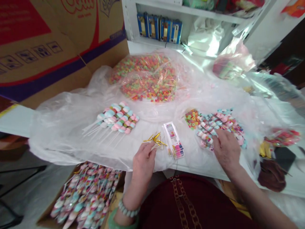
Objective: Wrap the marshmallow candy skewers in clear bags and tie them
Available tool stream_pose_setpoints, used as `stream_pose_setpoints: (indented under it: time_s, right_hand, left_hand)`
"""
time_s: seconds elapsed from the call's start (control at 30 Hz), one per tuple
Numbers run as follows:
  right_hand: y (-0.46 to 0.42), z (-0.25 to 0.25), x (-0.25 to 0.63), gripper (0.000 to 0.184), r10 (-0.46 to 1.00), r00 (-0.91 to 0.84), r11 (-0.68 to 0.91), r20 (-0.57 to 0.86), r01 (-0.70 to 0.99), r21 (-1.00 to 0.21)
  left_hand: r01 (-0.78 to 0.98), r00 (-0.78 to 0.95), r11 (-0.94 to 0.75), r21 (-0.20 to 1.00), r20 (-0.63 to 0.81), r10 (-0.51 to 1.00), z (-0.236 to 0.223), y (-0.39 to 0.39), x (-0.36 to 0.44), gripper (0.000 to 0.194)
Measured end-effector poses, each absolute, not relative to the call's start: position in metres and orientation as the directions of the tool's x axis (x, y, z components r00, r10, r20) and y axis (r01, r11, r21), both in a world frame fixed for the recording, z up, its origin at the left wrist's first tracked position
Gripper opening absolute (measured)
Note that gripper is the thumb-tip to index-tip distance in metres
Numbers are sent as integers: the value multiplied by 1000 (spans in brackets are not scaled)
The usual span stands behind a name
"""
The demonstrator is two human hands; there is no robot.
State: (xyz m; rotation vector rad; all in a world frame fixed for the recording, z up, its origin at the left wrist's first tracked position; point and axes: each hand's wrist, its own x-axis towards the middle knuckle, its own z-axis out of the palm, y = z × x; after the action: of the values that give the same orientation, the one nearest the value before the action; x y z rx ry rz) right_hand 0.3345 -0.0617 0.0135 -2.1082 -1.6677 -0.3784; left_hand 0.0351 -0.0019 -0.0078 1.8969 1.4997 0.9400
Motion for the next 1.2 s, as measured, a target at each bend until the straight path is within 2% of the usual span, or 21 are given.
stream_pose_setpoints:
  time_s: [0.07,0.13,0.2,0.27,0.3,0.4,0.5,0.57,0.63,0.7,0.77,0.83,0.93,1.03,1.13,1.2]
  right_hand:
    - [-46,8,294,27,949,94,-2,301,957,-290]
    - [-26,-1,258,26,995,6,28,95,935,-354]
    - [-7,-11,238,32,992,123,-129,-38,927,-353]
    - [8,-20,236,41,959,244,-282,-144,865,-416]
    - [14,-24,239,40,942,282,-335,-181,821,-463]
    - [20,-29,254,20,933,303,-358,-195,723,-591]
    - [15,-29,260,26,956,276,-270,-98,699,-662]
    - [9,-26,261,29,958,284,-190,31,713,-675]
    - [2,-22,259,29,939,304,-114,161,717,-688]
    - [-5,-16,255,26,914,341,-72,218,667,-742]
    - [-11,-7,245,22,906,386,-79,175,559,-825]
    - [-14,4,227,20,926,375,-123,44,410,-904]
    - [-9,15,187,18,976,146,-190,-160,226,-955]
    - [5,17,145,16,975,-69,-194,-210,189,-963]
    - [21,14,110,17,948,-171,-245,-269,147,-958]
    - [31,13,91,14,923,-214,-316,-321,60,-947]
  left_hand:
    - [532,123,-174,829,127,984,-10,-3,36,20]
    - [468,130,-133,873,81,988,-11,-6,39,18]
    - [412,153,-108,905,48,987,-12,-8,40,17]
    - [379,160,-70,923,9,987,-15,-9,38,16]
    - [368,149,-40,929,-16,989,-17,-9,35,16]
    - [321,83,78,944,-110,990,-21,-8,28,14]
    - [233,50,175,957,-191,980,-21,-4,27,13]
    - [179,52,211,961,-224,973,-18,-3,28,12]
    - [131,53,249,960,-258,965,-15,-2,30,11]
    - [65,61,309,949,-313,948,-11,-3,33,10]
    - [-46,88,383,922,-378,921,-6,-6,36,9]
    - [-201,147,451,870,-428,892,-3,-9,40,21]
    - [-437,211,511,740,-468,858,0,-11,41,37]
    - [-592,52,415,691,-481,875,-2,-10,27,27]
    - [-619,-162,326,715,-522,837,-8,-9,-4,25]
    - [-632,-254,304,713,-561,788,-13,-9,-30,25]
